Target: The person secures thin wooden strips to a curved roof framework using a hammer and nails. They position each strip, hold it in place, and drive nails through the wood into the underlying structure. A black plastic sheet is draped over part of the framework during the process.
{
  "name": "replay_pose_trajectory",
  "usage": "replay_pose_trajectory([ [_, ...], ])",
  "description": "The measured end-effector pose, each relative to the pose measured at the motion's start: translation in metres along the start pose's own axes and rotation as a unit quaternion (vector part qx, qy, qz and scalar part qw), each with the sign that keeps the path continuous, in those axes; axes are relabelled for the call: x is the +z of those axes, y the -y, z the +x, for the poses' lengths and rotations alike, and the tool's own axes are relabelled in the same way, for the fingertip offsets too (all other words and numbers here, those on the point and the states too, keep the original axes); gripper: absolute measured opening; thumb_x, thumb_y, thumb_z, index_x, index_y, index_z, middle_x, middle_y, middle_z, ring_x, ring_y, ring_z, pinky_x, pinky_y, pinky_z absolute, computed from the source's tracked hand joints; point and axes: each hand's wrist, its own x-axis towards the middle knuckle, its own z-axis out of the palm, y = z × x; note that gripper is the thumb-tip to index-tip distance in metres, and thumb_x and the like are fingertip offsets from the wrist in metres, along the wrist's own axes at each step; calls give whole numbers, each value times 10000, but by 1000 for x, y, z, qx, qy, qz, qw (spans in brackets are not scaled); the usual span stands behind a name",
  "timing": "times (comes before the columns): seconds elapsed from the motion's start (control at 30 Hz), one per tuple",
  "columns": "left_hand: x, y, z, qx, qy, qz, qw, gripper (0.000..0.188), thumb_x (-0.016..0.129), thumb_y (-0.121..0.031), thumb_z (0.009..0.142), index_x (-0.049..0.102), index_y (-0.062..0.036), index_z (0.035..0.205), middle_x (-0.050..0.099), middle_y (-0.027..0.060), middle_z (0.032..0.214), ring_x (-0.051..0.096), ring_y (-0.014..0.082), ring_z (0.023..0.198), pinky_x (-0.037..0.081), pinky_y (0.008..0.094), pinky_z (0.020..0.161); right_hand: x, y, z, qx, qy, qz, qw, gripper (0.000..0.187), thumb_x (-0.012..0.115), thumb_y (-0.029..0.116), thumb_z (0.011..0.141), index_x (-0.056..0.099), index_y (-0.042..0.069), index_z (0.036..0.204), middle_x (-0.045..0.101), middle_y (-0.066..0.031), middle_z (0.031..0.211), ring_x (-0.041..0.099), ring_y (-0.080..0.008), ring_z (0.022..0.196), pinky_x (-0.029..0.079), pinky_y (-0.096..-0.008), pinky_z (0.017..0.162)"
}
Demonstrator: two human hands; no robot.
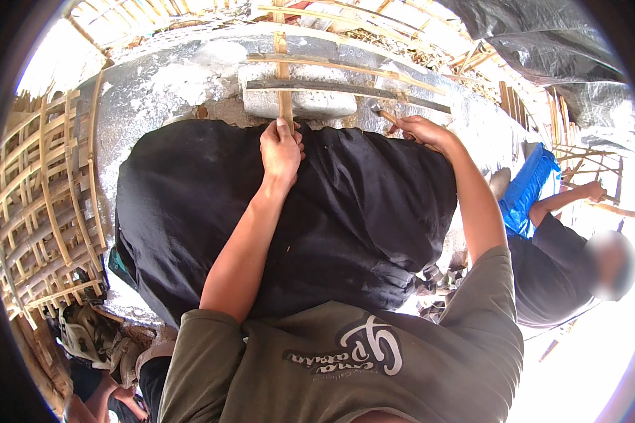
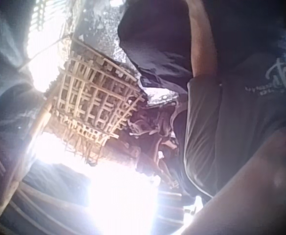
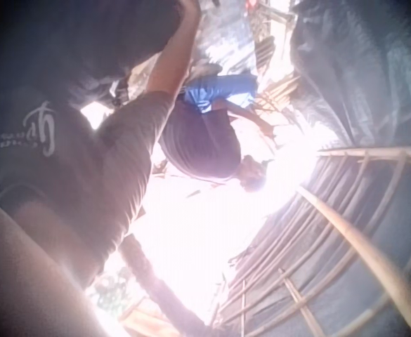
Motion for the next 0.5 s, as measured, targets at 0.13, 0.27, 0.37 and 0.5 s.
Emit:
replay_pose_trajectory([
  [0.13,-3,2,2,0,-1,0,1000,405,369,-371,1129,559,-40,992,457,-22,673,369,67,520,332,257,463,8,4,-2,-8,8,71,997,437,464,423,1093,727,85,1179,379,105,679,333,-33,617,278,-221,551],
  [0.27,-4,6,3,5,2,0,1000,403,364,-364,1131,555,-36,997,454,-21,672,364,66,518,322,258,459,11,6,2,23,-21,35,999,452,464,432,1091,723,72,1180,383,108,695,350,-30,630,306,-207,568],
  [0.37,-5,5,2,0,9,-12,1000,403,360,-360,1132,553,-32,998,453,-20,674,363,66,518,323,257,459,11,1,-2,-27,23,104,994,456,462,439,1092,724,78,1183,398,110,714,364,-36,656,325,-216,589],
  [0.5,-2,3,-1,7,-1,18,1000,403,355,-355,1133,550,-29,996,453,-17,674,368,66,519,327,257,459,10,-9,6,-5,-15,40,999,456,461,453,1091,722,98,1207,452,88,760,414,-51,705,377,-233,645],
])
